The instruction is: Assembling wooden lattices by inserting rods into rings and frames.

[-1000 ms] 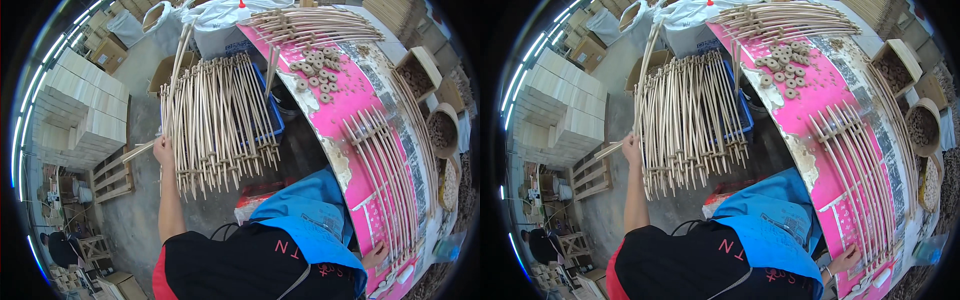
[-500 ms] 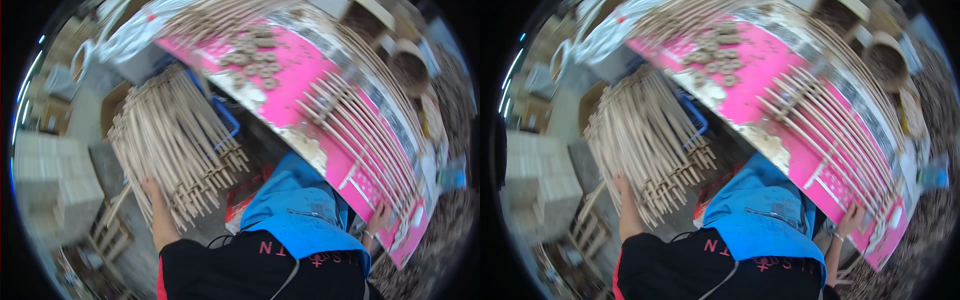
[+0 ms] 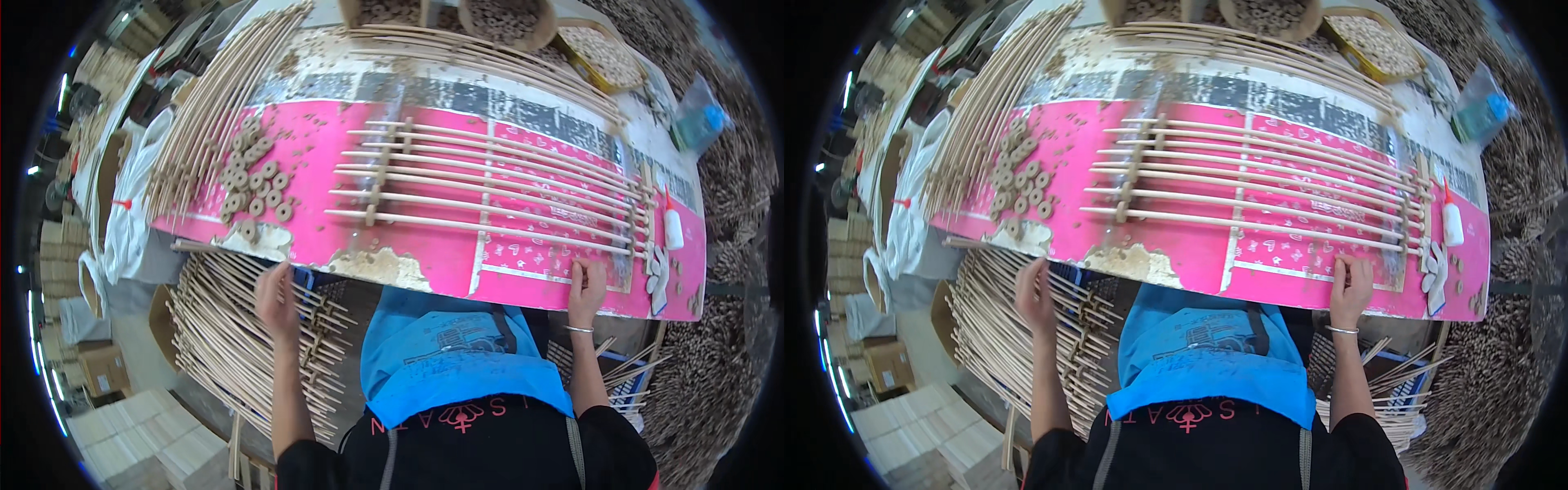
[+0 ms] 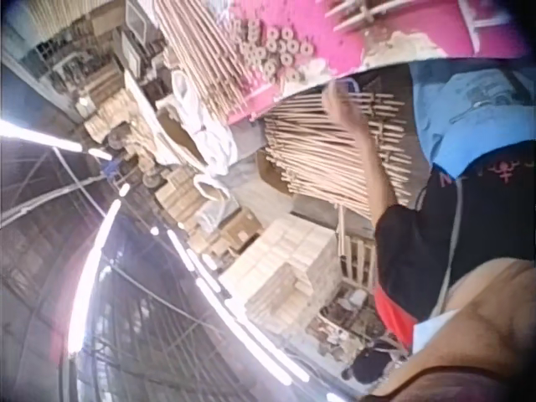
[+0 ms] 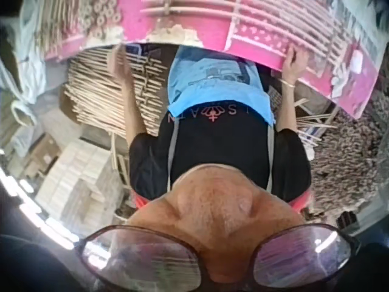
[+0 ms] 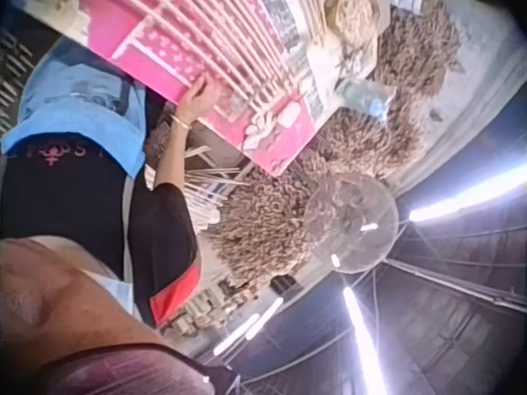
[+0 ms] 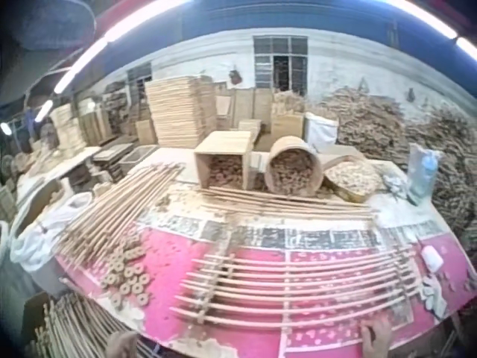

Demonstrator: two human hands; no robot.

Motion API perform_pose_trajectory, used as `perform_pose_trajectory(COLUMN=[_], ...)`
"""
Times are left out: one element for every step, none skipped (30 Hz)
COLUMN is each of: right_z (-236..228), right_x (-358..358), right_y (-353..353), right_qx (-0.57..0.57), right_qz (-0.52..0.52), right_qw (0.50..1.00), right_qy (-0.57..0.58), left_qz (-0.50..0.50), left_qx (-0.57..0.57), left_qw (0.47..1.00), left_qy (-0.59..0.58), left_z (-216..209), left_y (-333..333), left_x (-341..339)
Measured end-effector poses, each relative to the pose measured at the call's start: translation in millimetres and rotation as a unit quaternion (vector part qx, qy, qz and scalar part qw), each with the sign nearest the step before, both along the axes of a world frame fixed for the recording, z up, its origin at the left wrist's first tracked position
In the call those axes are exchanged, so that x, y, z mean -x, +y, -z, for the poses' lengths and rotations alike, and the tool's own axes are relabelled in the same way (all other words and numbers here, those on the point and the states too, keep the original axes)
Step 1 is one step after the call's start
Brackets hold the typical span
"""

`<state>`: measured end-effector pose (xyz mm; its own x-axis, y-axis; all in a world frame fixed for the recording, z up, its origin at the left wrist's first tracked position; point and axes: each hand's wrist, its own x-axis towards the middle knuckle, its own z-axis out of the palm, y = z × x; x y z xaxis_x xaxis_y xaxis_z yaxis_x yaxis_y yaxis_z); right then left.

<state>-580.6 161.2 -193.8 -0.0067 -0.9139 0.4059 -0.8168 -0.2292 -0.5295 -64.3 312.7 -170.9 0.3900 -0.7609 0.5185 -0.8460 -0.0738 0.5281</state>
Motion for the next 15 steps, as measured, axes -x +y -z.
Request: perform_pose_trajectory(right_z=[-5, -7, -8, -10, -10, -11, -11, -12, -11, -10, -12, -14, -15, -14, -13], right_x=[2, 4, 6, 5, 3, 1, 0, -3, -3, -1, -2, -3, -2, -1, 1], right_y=[2, 3, 3, 3, 2, 1, 0, 0, -1, -1, -2, -2, -1, -1, 0], right_qx=[-0.006, -0.006, 0.001, 0.007, 0.008, 0.003, -0.001, 0.001, 0.001, 0.001, 0.019, 0.025, 0.029, 0.027, 0.026], right_qz=[0.013, 0.014, 0.017, 0.017, 0.014, 0.013, 0.014, 0.019, 0.018, 0.021, 0.015, 0.015, 0.016, 0.022, 0.03], right_qw=[1.0, 1.0, 1.0, 1.0, 1.0, 1.0, 1.0, 1.0, 0.999, 0.999, 0.999, 0.999, 0.999, 0.999, 0.999], right_qy=[-0.004, -0.014, -0.014, -0.012, -0.018, -0.017, -0.015, -0.023, -0.03, -0.036, -0.024, -0.024, -0.023, -0.021, -0.022], left_qz=[0.064, 0.141, 0.182, 0.218, 0.264, 0.308, 0.342, 0.375, 0.39, 0.403, 0.414, 0.419, 0.424, 0.427, 0.439], left_qx=[-0.002, -0.022, -0.035, -0.049, -0.055, -0.058, -0.057, -0.056, -0.069, -0.078, -0.088, -0.093, -0.105, -0.118, -0.125], left_qw=[0.998, 0.99, 0.983, 0.975, 0.963, 0.948, 0.933, 0.917, 0.908, 0.9, 0.893, 0.891, 0.888, 0.885, 0.878], left_qy=[0.003, 0.001, 0.004, 0.008, -0.028, -0.063, -0.093, -0.124, -0.139, -0.146, -0.154, -0.15, -0.147, -0.144, -0.142], left_z=[-15, -24, -37, -48, -55, -58, -53, -46, -41, -36, -33, -29, -28, -27, -27], left_y=[-50, -93, -135, -171, -200, -227, -253, -275, -290, -303, -313, -319, -324, -328, -331], left_x=[23, 35, 59, 80, 92, 101, 108, 114, 120, 127, 131, 132, 138, 143, 146])
